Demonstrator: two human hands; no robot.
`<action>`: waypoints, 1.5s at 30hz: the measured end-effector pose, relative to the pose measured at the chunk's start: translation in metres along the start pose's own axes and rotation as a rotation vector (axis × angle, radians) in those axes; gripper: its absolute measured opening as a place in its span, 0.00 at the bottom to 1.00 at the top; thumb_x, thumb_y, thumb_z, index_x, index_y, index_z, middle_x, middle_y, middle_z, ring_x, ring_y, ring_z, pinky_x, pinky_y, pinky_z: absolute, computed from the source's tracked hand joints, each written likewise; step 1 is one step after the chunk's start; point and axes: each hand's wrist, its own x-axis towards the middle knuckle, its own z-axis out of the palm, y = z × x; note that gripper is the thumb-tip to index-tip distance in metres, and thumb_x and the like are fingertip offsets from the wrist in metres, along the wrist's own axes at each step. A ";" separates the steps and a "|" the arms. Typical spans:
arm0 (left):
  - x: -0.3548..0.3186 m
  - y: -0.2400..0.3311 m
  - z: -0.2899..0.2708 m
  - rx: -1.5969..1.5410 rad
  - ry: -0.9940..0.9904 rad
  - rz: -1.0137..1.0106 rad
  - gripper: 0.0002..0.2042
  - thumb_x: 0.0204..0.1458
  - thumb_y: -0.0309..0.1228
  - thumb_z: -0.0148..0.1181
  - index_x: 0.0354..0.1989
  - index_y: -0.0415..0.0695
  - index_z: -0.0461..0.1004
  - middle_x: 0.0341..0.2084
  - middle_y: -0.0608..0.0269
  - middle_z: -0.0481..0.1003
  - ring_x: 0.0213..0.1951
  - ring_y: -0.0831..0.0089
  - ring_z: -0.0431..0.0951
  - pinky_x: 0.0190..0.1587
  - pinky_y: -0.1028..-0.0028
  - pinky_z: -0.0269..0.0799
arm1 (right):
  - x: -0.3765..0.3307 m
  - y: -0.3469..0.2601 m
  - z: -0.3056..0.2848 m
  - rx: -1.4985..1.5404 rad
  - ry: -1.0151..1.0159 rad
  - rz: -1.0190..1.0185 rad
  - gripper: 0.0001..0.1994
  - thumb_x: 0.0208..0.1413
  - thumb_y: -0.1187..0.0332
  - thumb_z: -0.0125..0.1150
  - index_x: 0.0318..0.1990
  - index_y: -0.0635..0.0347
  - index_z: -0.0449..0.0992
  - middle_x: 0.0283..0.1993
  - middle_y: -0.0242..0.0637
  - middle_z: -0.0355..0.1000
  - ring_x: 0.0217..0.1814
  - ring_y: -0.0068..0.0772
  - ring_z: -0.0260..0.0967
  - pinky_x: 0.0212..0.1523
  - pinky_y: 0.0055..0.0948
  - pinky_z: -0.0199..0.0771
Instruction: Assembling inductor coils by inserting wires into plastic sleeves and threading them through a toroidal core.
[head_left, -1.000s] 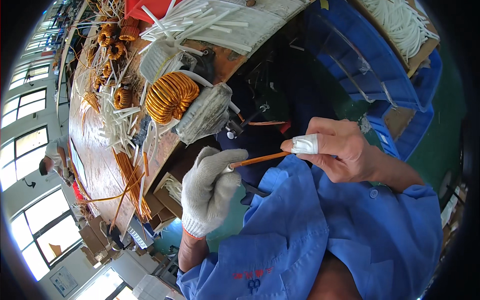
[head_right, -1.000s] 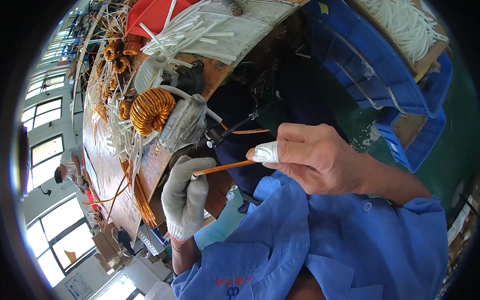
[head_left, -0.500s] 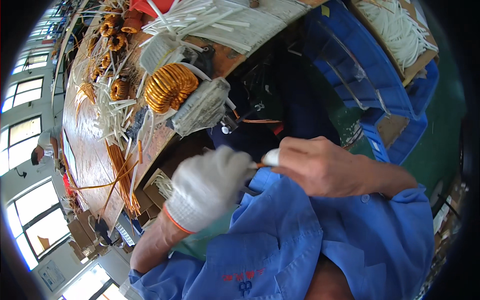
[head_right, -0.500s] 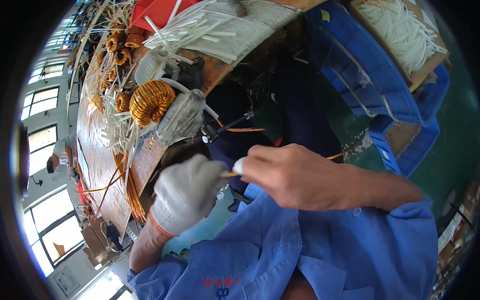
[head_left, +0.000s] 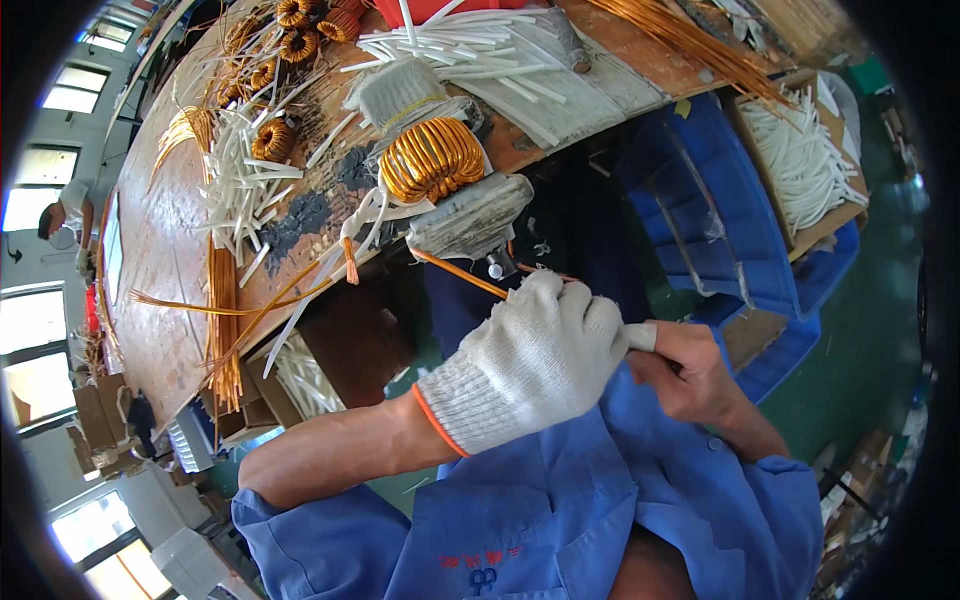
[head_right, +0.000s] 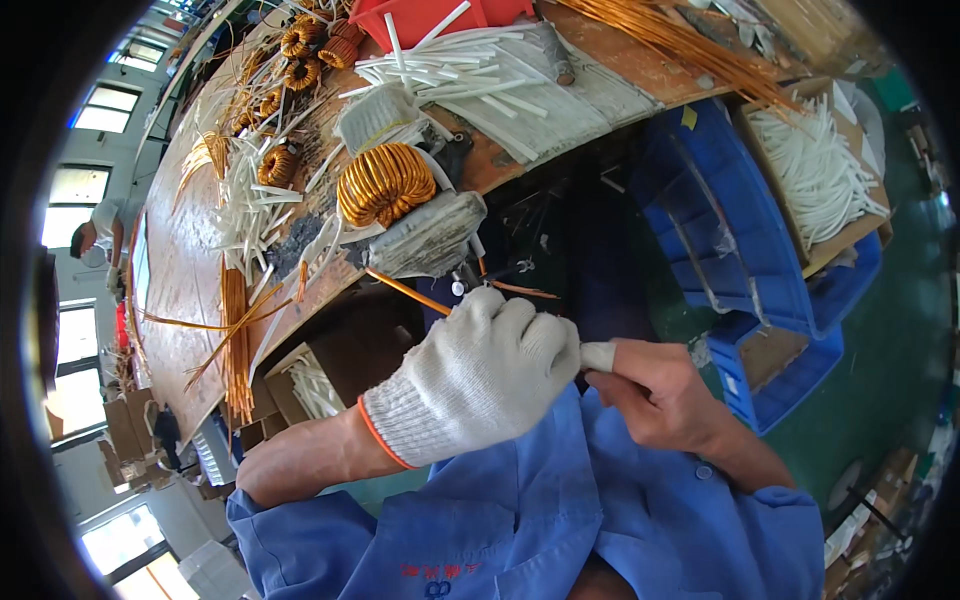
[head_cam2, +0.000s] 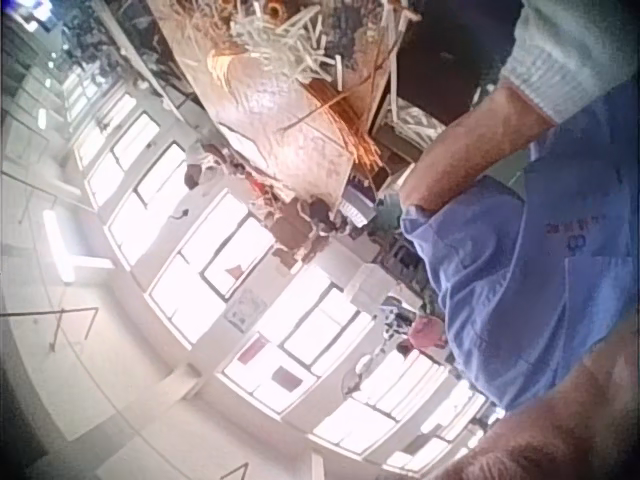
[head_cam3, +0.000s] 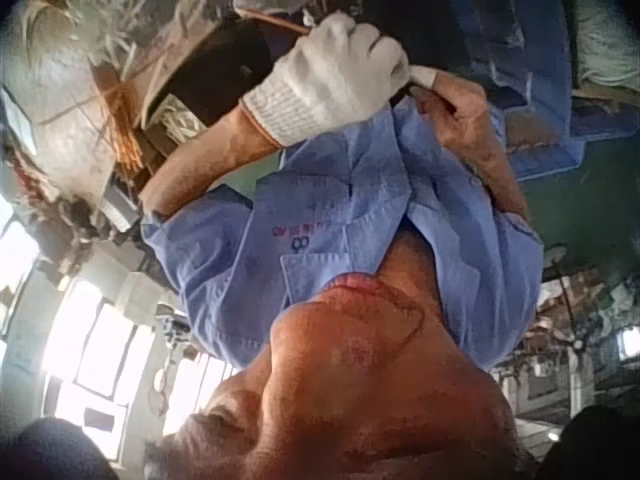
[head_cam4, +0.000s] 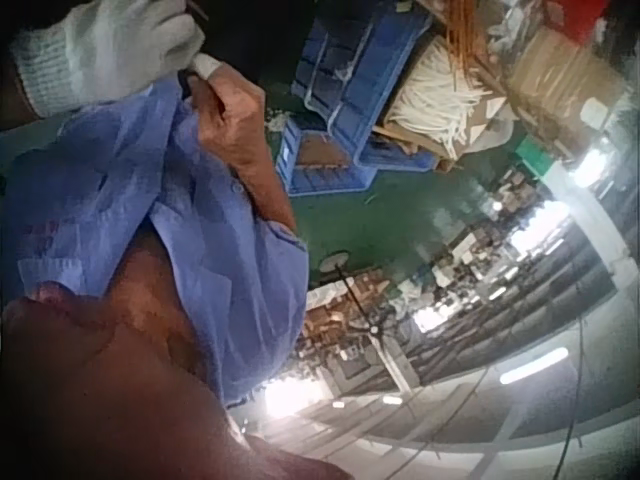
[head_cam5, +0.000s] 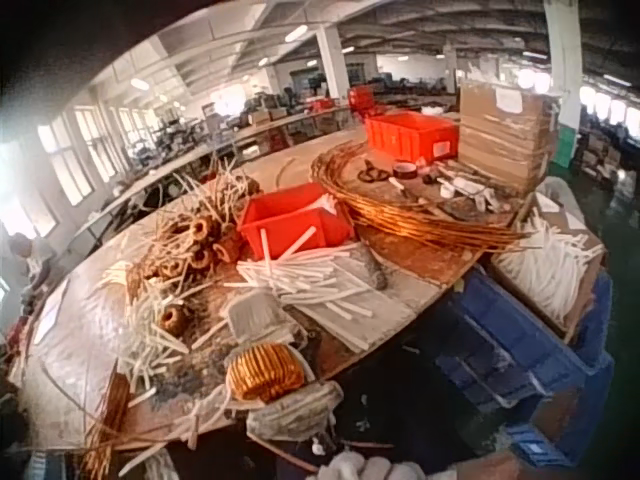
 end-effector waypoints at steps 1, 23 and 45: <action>-0.004 -0.003 -0.002 0.032 0.014 0.062 0.08 0.47 0.29 0.69 0.34 0.40 0.80 0.25 0.64 0.70 0.27 0.68 0.73 0.27 0.70 0.70 | -0.004 0.002 -0.003 -0.006 -0.020 -0.027 0.13 0.61 0.85 0.63 0.52 0.71 0.82 0.31 0.42 0.79 0.27 0.29 0.77 0.27 0.29 0.74; -0.136 -0.073 -0.010 -0.162 -0.010 -0.394 0.18 0.46 0.27 0.73 0.48 0.43 0.81 0.38 0.57 0.79 0.40 0.54 0.81 0.41 0.56 0.76 | 0.055 -0.009 0.040 -0.143 0.538 0.004 0.22 0.58 0.68 0.80 0.22 0.61 0.69 0.17 0.27 0.69 0.19 0.10 0.60 0.18 0.21 0.55; -0.056 -0.243 -0.059 -0.127 0.172 -0.059 0.12 0.46 0.26 0.72 0.40 0.46 0.85 0.28 0.63 0.74 0.33 0.61 0.77 0.38 0.62 0.73 | 0.154 -0.047 0.071 -0.358 0.485 -0.111 0.09 0.56 0.76 0.78 0.36 0.67 0.80 0.25 0.35 0.75 0.20 0.19 0.67 0.19 0.25 0.63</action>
